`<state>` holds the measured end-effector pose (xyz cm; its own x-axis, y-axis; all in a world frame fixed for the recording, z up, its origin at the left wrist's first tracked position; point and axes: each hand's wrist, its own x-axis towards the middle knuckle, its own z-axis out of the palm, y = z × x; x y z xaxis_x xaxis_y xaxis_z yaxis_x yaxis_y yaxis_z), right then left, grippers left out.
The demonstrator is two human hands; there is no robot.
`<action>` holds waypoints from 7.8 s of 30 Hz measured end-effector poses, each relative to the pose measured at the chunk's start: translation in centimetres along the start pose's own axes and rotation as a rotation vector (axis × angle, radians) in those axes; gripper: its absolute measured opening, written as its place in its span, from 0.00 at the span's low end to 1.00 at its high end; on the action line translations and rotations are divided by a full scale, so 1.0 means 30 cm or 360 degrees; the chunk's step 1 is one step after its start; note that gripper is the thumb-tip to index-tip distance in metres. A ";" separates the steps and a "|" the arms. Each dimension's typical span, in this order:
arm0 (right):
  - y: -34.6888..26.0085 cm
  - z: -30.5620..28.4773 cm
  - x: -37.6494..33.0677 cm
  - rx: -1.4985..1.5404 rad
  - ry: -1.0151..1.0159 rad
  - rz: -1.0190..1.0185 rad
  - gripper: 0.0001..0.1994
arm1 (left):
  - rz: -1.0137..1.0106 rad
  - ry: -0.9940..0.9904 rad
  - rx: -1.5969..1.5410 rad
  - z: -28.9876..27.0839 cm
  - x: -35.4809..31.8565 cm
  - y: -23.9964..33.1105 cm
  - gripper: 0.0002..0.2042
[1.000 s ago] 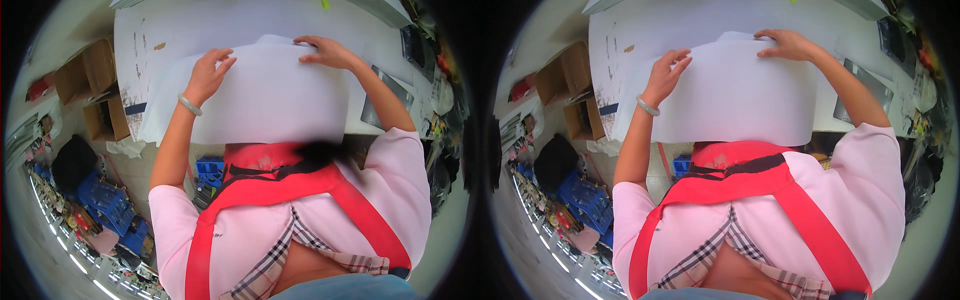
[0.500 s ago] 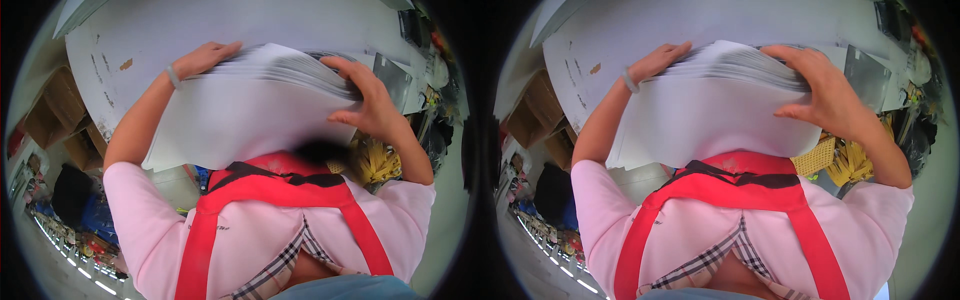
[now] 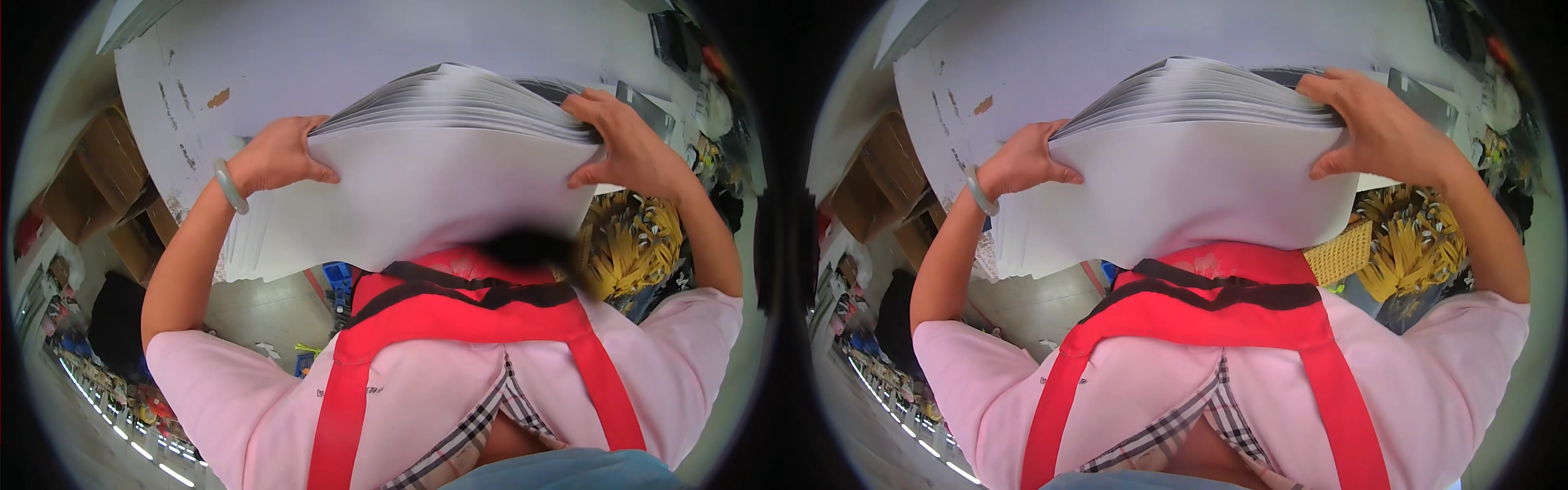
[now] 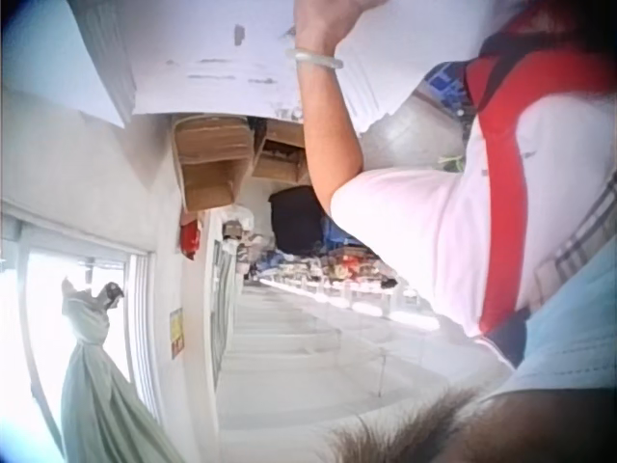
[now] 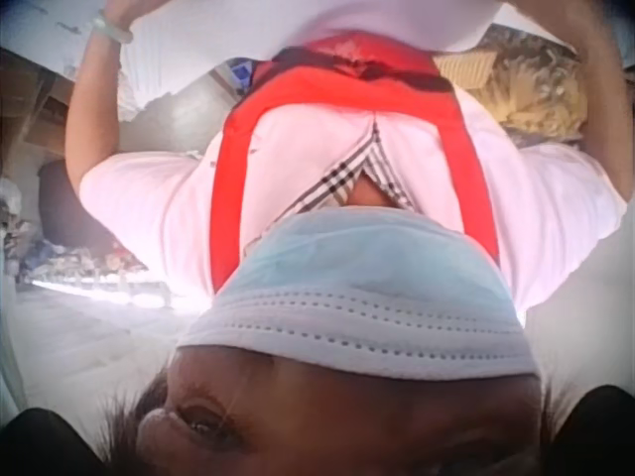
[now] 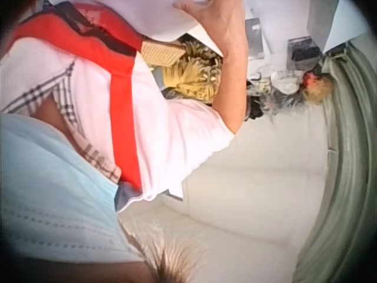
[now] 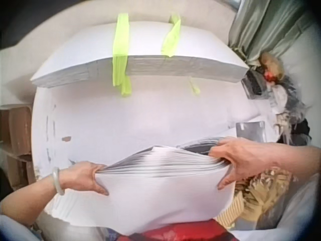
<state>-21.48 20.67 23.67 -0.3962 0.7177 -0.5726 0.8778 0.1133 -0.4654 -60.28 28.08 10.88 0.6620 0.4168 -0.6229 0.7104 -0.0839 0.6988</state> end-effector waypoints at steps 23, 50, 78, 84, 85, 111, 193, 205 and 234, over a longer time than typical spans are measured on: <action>-0.328 0.082 -0.237 -0.0987 0.0970 -0.0290 0.29 | 0.0265 0.1682 0.1377 0.193 -0.644 0.089 0.29; -0.101 0.950 -0.300 0.0236 0.0803 -0.0400 0.24 | 0.0231 0.1026 -0.1978 0.854 -0.147 0.292 0.24; -0.008 0.576 -0.469 0.0627 0.1730 -0.0158 0.25 | 0.0944 0.1565 -0.0617 0.904 0.199 0.751 0.20; 0.202 0.560 -0.453 -0.0021 0.1769 0.0348 0.44 | 0.1125 0.1048 0.0223 1.118 0.270 0.847 0.16; 0.268 0.589 -0.448 0.0141 0.1870 0.0417 0.45 | 0.1260 0.1045 0.0304 1.145 0.280 0.826 0.15; 0.605 0.502 -0.415 0.0331 0.2368 0.0692 0.34 | -0.0284 0.2360 -0.0037 0.946 -0.302 -0.120 0.30; 0.818 0.769 -0.572 0.2038 0.1797 0.1023 0.40 | -0.0309 0.1542 -0.2470 0.954 -0.495 -0.455 0.32; 0.919 0.737 -0.576 0.2519 0.1144 0.0897 0.39 | 0.0102 0.1446 -0.2740 0.876 -0.470 -0.404 0.27; 0.575 0.466 -0.513 0.2500 0.1411 0.0451 0.34 | 0.0706 0.1344 -0.2904 0.821 -0.572 -0.185 0.17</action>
<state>-4.01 1.97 15.02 0.4052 0.7682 -0.4956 -0.3596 -0.3645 -0.8590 -69.69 -0.90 9.02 0.0553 0.8959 -0.4408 -0.7930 0.3077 0.5258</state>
